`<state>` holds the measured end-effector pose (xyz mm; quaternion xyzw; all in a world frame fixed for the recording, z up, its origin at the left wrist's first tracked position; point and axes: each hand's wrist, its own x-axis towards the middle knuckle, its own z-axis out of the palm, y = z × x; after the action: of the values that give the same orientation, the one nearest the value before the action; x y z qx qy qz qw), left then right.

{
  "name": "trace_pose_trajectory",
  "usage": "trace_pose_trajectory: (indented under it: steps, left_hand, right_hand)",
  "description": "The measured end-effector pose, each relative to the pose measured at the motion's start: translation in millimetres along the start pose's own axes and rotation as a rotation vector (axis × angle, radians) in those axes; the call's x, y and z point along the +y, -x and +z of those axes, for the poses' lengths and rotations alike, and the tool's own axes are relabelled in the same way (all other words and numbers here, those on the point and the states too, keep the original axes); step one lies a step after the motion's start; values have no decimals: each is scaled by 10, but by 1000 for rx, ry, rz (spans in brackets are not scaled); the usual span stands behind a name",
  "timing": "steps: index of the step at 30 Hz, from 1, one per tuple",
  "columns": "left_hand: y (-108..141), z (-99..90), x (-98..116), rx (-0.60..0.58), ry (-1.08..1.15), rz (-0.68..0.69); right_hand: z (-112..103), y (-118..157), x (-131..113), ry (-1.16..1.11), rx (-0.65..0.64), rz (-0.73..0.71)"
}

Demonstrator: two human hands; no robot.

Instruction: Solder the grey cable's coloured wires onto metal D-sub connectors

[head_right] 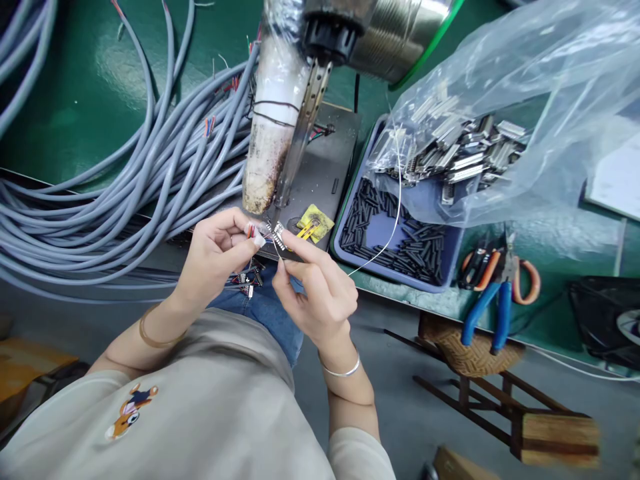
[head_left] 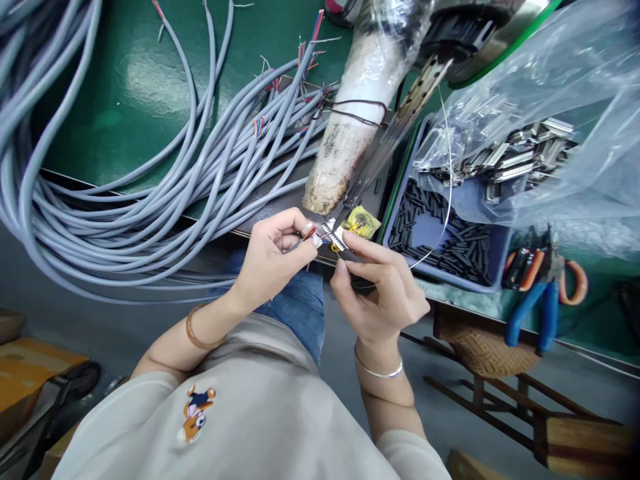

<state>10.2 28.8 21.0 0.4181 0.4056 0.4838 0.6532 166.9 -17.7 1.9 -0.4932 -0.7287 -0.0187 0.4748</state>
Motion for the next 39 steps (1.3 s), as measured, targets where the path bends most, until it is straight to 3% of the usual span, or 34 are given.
trace_pose_trajectory:
  steps: [3, 9, 20, 29, 35, 39]
  left_hand:
    - [23, -11, -17, 12, 5, -19]
    - [57, 0, -20, 22, 17, 16]
    - [70, 65, -103, 159, -147, 132]
    - [64, 89, -83, 171, -227, 256]
    - [83, 72, -102, 153, -218, 212]
    - [110, 49, -109, 151, -182, 149]
  right_hand:
    - [6, 12, 9, -5, 11, 14]
    - [8, -2, -5, -192, -7, 205]
    - [71, -50, 6, -57, 53, 88]
    - [60, -88, -10, -6, 57, 43]
    - [51, -5, 11, 34, 35, -46]
    - [51, 1, 11, 25, 51, 7]
